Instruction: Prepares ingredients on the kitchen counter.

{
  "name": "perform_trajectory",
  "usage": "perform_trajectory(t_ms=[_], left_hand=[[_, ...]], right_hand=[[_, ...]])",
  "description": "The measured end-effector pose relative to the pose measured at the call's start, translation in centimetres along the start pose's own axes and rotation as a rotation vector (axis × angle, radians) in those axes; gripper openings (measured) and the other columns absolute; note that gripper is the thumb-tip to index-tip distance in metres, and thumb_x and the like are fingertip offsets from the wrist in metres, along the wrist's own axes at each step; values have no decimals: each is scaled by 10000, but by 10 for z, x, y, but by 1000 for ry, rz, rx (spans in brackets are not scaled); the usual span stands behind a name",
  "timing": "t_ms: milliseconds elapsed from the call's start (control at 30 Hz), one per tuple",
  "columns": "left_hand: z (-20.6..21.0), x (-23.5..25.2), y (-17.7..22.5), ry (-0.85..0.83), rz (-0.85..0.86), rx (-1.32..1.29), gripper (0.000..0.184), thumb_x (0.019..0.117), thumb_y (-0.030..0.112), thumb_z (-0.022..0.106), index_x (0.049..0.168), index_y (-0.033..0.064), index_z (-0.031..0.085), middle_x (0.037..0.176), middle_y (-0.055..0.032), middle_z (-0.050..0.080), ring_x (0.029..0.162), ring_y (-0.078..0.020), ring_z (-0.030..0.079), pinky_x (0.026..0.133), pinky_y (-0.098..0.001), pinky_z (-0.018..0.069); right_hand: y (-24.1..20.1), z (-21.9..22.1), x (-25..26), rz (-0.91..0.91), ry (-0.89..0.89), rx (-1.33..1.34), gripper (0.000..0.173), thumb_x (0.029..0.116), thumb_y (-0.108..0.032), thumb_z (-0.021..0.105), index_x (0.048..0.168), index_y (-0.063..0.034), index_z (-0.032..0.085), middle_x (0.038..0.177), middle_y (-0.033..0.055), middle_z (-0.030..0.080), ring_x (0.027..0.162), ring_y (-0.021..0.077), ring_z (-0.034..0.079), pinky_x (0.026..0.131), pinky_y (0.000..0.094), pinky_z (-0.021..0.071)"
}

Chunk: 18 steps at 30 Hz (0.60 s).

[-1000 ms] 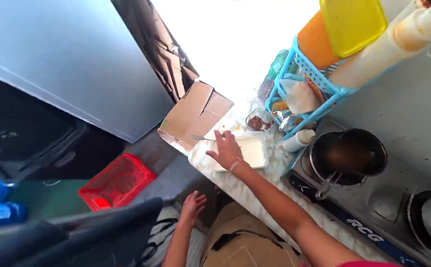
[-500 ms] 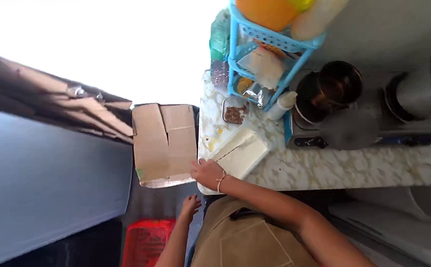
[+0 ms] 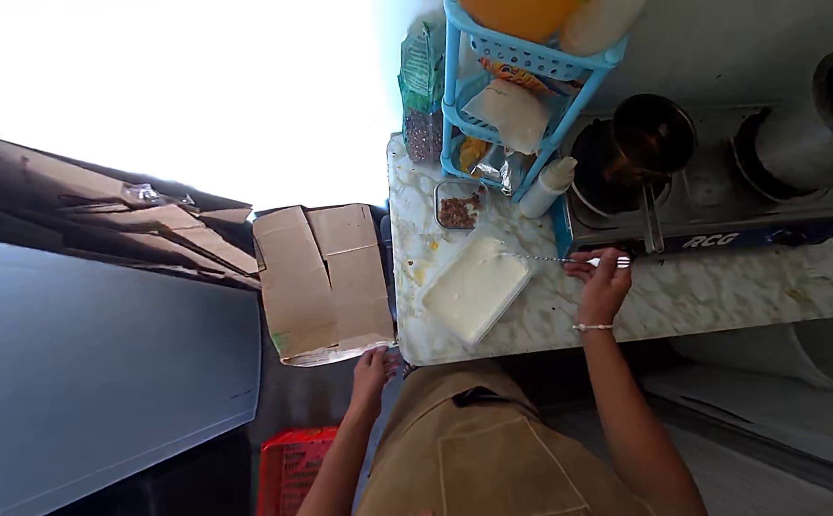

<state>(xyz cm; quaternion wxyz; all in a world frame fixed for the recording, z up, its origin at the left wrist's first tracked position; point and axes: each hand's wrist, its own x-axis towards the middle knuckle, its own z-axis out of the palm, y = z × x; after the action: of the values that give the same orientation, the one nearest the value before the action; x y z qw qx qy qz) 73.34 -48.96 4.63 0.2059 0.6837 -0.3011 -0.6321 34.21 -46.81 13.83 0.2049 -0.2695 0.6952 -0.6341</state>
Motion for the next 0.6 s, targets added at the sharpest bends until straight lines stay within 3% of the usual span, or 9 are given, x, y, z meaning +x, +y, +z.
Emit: perform_trajectory(t_ms=[167,300,367,467,600], left_hand=[[32,-11,17,-97,64,-28,371,1123,280,405,1342,1,514,1071,-141,721,889,-211,729,750,-357,599],[45,-12,22,-114,61,-45,390,1124,303,402,1358,9,506,1083,-153,720,929,-239,732,787,-387,606],[52,-13,25,-114,84,-50,409,1124,326,394,1375,16,486,1081,-149,721,928,-237,732,785,-385,605],[61,-13,32,-128,103,-104,429,1124,344,397,1392,14,454,1083,-153,717,925,-242,735,793,-390,612],[71,-14,39,-221,47,-168,386,1109,293,466,1372,11,445,1111,-179,717,936,-268,748,811,-392,627]], right_hand=[[6,-20,-17,93,-131,-98,380,1138,-244,276,1171,24,543,869,73,727,682,175,723,704,371,642],[8,-15,-9,40,-32,-28,415,1141,-253,207,1235,35,491,952,87,712,752,178,731,764,378,640],[15,0,-21,40,-145,0,427,1140,-271,224,1214,39,509,972,100,711,782,190,731,788,398,639],[6,-13,-15,62,-267,-106,366,1136,-229,301,1196,38,544,903,79,721,713,169,722,720,373,644],[8,-16,5,-4,-103,-48,412,1141,-275,217,1221,21,491,962,81,718,752,171,734,760,367,641]])
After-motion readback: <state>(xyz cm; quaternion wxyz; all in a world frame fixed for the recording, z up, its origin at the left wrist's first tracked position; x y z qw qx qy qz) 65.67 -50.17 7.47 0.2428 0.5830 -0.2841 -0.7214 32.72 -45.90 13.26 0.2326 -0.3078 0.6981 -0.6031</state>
